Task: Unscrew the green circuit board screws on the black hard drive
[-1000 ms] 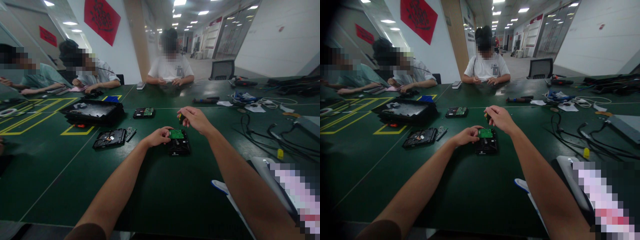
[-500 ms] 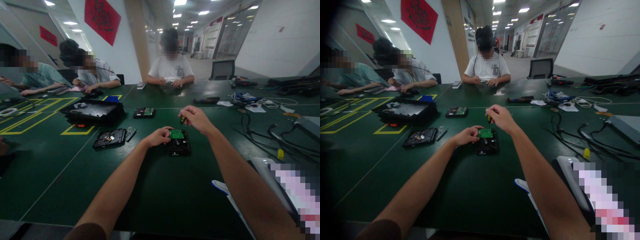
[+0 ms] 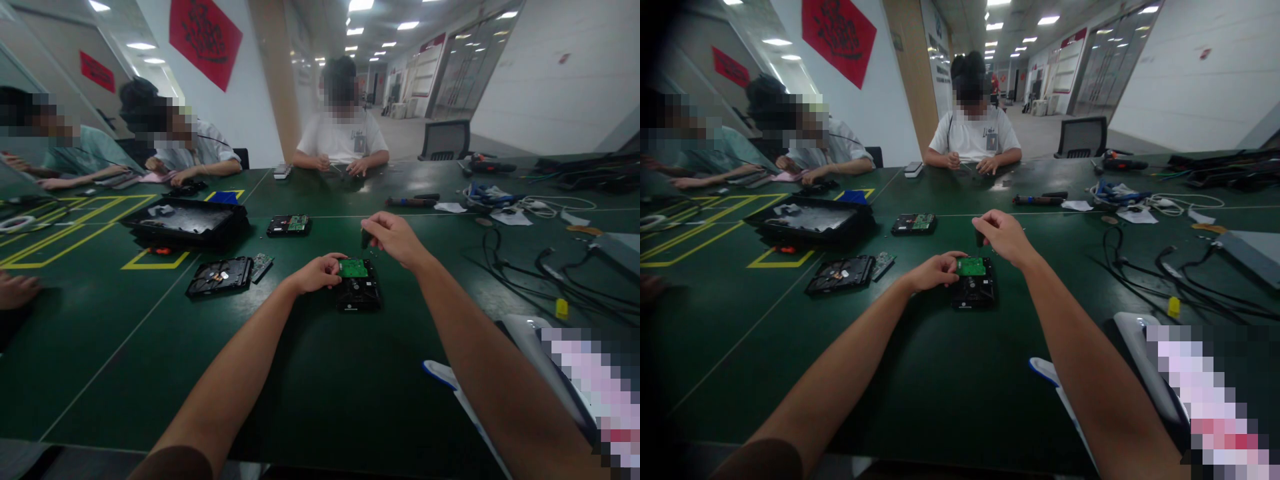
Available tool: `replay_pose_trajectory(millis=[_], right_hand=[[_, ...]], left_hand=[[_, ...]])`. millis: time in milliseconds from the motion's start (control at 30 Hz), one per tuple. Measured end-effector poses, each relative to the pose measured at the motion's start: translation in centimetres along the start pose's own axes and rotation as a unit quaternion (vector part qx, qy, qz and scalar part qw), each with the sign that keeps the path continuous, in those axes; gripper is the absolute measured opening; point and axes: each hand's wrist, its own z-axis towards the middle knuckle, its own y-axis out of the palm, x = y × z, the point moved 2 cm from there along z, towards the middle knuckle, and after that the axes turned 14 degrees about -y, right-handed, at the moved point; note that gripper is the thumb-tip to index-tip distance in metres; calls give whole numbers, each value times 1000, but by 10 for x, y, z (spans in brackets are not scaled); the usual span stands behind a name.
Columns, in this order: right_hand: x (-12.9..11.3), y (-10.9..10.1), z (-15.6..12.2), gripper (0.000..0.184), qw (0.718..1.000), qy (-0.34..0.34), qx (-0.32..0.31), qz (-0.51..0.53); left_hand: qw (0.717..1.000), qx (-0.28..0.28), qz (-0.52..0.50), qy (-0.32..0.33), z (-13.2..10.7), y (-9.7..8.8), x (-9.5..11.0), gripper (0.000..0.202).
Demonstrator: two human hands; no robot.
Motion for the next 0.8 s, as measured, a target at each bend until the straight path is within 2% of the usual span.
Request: replay_pose_trajectory(millis=[233, 533, 800], right_hand=[[-1, 2, 0, 35, 999, -5, -24, 38], [-1, 0, 0, 30, 1000, -7, -2, -7], [-1, 2, -1, 36, 999, -13, -18, 38]], left_hand=[[1000, -7, -8, 15, 0, 0, 0, 29], [1000, 6, 1, -5, 0, 0, 1, 28], [1000, 2, -1, 9, 0, 0, -1, 30]])
